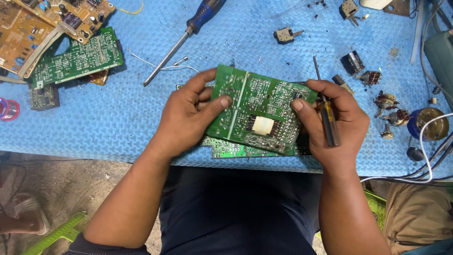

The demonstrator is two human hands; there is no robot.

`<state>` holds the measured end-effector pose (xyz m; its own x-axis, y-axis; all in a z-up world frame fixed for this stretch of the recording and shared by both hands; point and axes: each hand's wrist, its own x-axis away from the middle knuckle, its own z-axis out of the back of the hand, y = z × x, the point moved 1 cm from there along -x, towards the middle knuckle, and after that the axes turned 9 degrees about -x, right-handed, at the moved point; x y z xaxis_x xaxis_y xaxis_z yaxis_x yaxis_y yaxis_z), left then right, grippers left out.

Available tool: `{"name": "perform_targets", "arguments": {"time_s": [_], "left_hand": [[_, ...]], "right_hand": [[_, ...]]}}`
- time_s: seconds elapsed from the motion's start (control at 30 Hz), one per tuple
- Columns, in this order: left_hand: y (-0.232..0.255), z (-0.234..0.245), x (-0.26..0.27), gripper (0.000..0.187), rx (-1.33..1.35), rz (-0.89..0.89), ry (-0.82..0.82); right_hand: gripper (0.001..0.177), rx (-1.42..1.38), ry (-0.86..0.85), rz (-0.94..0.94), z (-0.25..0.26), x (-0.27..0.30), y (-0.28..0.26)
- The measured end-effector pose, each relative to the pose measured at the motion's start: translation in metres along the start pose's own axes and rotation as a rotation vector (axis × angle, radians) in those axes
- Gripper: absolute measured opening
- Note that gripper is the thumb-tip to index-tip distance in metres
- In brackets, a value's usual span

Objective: A person is shown repairing or salvaging components from circuit boards using a soldering iron and a screwdriver to desolder parts.

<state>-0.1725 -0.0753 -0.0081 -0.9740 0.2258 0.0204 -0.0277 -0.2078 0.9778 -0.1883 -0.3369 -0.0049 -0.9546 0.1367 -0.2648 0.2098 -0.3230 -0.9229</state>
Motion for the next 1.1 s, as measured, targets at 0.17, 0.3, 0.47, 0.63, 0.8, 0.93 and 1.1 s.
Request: {"name": "perform_targets", "arguments": {"time_s": [0.17,0.3,0.47,0.63,0.8,0.93,1.1], "left_hand": [[0.027,0.017,-0.019,0.042,-0.405,0.002,0.064],[0.027,0.023,-0.045,0.036,-0.562,-0.026,-0.012],[0.009,0.014,-0.072,0.041,-0.697,-0.132,-0.172],[0.004,0.005,-0.074,0.039,-0.797,-0.305,-0.109],[0.019,-0.013,-0.053,0.030,-0.890,-0.587,0.160],[0.028,-0.046,-0.029,0.026,-0.819,-0.514,-0.087],[0.005,-0.065,-0.018,0.016,-0.793,-0.611,-0.043]], "right_hand": [[0.026,-0.041,-0.073,-0.128,0.006,0.008,-0.014],[0.023,0.038,-0.141,-0.295,0.012,0.015,-0.019],[0.031,0.234,-0.240,-0.075,0.025,0.017,-0.023],[0.020,0.198,-0.137,0.003,0.055,0.014,-0.012],[0.034,0.525,-0.106,0.044,0.088,0.002,0.008],[0.047,0.812,-0.176,-0.292,0.089,-0.012,0.017],[0.047,0.817,-0.179,-0.204,0.096,-0.017,0.009]]}}
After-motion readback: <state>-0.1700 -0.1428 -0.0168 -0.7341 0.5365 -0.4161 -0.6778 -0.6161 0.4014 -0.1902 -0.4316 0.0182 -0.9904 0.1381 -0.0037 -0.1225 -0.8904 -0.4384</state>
